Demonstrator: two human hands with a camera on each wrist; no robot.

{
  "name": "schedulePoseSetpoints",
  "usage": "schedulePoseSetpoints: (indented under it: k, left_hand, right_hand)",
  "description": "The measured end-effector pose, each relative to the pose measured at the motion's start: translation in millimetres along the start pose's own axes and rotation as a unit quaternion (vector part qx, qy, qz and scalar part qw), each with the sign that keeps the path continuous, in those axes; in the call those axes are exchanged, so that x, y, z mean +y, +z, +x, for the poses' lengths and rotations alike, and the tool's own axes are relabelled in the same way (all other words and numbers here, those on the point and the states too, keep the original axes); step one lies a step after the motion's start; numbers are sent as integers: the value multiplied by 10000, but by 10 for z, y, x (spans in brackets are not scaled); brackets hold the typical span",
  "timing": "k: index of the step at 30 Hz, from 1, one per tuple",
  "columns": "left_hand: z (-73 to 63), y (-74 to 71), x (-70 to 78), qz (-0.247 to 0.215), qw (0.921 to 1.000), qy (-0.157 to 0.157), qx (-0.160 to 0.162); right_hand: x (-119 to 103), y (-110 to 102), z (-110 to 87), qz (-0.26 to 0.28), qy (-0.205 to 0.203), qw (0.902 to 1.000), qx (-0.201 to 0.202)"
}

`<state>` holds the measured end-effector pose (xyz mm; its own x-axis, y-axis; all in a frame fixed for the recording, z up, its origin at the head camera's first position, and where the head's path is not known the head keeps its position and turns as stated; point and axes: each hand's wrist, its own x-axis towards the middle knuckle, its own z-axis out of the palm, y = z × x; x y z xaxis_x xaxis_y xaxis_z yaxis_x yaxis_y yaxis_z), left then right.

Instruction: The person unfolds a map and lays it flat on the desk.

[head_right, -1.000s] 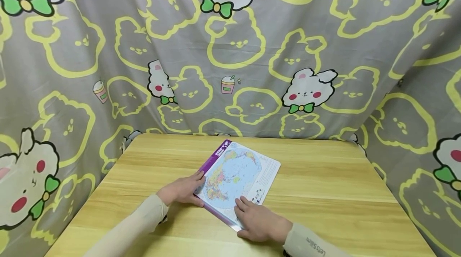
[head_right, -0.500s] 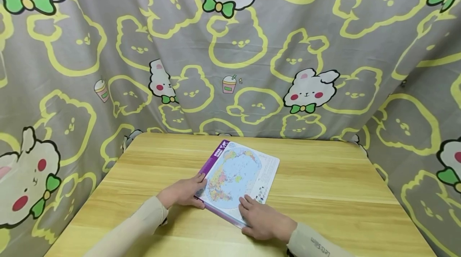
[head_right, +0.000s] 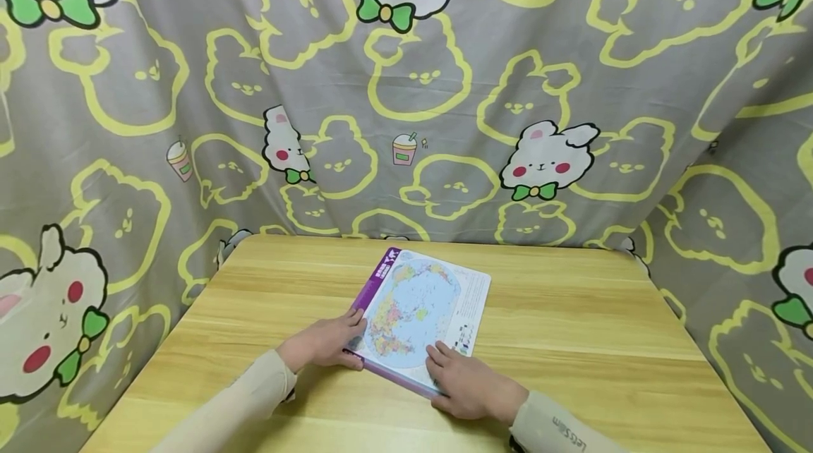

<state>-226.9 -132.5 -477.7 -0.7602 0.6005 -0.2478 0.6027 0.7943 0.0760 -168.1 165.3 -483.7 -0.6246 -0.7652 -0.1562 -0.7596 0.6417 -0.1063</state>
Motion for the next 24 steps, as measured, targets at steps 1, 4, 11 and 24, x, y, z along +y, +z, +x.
schedulePoseSetpoints:
  k: [1, 4, 11, 24]
  left_hand:
    - [-4, 2, 5, 35, 10000, 8, -9]
    - [-15, 8, 15, 125, 9999, 44, 13]
    - [-45, 7, 48, 142, 9998, 92, 45]
    - [-73, 21, 114, 274, 9994, 175, 133]
  right_hand:
    - [3, 2, -1, 12, 9, 10000, -21]
    - [15, 9, -6, 60, 50, 10000, -38]
    - [33, 7, -21, 201, 172, 9996, -16]
    - [122, -13, -24, 316, 367, 9988, 69]
